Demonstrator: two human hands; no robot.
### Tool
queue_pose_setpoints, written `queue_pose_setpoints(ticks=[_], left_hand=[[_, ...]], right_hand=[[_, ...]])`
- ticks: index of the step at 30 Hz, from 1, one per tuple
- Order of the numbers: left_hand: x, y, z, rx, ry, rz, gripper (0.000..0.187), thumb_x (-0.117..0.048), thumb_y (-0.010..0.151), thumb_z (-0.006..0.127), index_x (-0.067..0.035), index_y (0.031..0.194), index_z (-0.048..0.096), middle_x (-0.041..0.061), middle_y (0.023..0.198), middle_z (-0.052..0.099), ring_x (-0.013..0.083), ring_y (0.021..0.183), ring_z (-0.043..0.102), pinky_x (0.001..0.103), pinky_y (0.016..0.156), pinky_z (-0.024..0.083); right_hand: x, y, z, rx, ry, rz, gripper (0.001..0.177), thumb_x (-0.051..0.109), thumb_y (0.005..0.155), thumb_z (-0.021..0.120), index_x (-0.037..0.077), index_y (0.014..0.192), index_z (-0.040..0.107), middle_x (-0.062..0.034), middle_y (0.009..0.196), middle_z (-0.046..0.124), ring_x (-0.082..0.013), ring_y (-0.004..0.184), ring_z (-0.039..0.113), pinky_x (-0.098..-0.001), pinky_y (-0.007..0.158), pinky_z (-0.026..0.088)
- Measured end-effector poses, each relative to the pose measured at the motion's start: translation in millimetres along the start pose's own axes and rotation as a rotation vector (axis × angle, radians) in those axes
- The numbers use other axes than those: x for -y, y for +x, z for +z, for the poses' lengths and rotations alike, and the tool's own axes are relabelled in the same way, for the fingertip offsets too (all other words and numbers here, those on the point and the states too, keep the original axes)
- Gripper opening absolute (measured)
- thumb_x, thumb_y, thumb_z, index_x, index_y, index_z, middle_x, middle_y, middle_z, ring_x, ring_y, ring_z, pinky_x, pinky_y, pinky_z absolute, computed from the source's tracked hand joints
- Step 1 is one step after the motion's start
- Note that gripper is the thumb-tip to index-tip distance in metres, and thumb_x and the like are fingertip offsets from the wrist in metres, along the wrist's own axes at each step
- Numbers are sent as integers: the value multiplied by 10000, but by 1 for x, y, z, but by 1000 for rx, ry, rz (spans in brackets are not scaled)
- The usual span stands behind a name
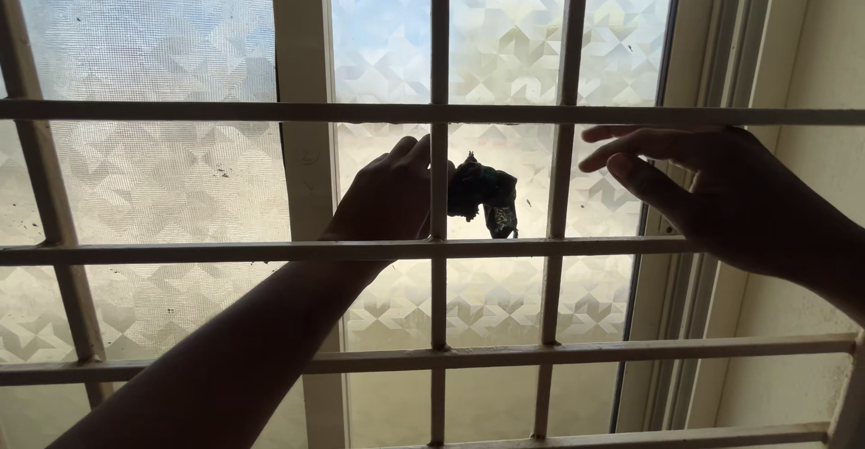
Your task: The person cleans a window grill using a cloth and water from a bottle.
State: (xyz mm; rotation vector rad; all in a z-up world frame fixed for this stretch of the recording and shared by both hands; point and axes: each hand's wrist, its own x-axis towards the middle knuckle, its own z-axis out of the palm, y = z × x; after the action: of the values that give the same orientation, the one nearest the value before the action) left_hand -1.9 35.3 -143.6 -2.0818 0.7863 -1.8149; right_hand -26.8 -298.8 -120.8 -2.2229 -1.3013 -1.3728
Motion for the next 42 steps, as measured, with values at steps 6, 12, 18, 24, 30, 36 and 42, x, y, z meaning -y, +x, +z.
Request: queue_pose_setpoints(ticks=[6, 12, 18, 24, 30, 36, 42], left_hand=[[4, 7, 7, 14, -79, 37, 160, -132, 891, 793, -43, 986, 699, 109, 961, 655, 236, 898, 680, 370, 690, 612], [-4, 25, 18, -149, -312, -4, 228, -117, 844, 786, -74, 1049, 693, 95, 1021, 668, 247, 924, 692, 371, 705, 616], [1, 28, 14, -16, -455, 3, 238, -115, 919, 788, -97, 1081, 615, 63, 1002, 695, 236, 954, 701, 361, 766, 620], [-4, 29, 10, 149, -655, -283, 571, -70, 897, 750, -91, 1394, 469, 121, 1183, 654, 225, 1006, 722, 357, 829, 652], [8, 16, -1, 52, -379, -75, 625, -43, 762, 851, -35, 1318, 563, 163, 1333, 564, 332, 1192, 622, 430, 978, 570], [7, 17, 3, 30, -347, -119, 448, 18, 765, 831, -13, 1178, 660, 167, 1357, 513, 335, 1232, 581, 458, 1025, 524], [9, 15, 0, 15, -294, -92, 368, 8, 741, 835, -28, 1076, 687, 147, 1343, 527, 342, 1269, 560, 483, 1016, 507]], right_hand=[[-1, -90, 20, -139, -377, -376, 291, 137, 1041, 628, 104, 1325, 681, -131, 1304, 687, -135, 1047, 676, -320, 832, 630], [-35, -87, 54, 284, 119, -122, 285, 222, 1029, 681, 294, 1295, 752, 48, 1380, 713, -136, 1226, 711, -314, 979, 605], [-12, -23, 65, 138, -67, -320, 661, 182, 966, 633, 114, 1584, 407, -315, 1670, 259, -455, 1516, 294, -556, 1163, 403], [-1, 40, 101, 191, 55, -163, 467, 256, 973, 721, 163, 1388, 528, -81, 1157, 614, -217, 999, 689, -346, 812, 657], [-44, 51, 86, -34, -378, -303, 289, 138, 1006, 716, 120, 1286, 648, -75, 998, 578, -200, 837, 645, -329, 699, 626], [-41, 26, 79, -176, -264, 79, 388, 105, 875, 772, 47, 1211, 587, -234, 1330, 441, -323, 980, 672, -385, 780, 658], [-33, 4, 87, 175, -351, 116, 417, 93, 832, 791, 134, 1203, 605, -171, 1269, 484, -340, 1026, 715, -386, 890, 631]])
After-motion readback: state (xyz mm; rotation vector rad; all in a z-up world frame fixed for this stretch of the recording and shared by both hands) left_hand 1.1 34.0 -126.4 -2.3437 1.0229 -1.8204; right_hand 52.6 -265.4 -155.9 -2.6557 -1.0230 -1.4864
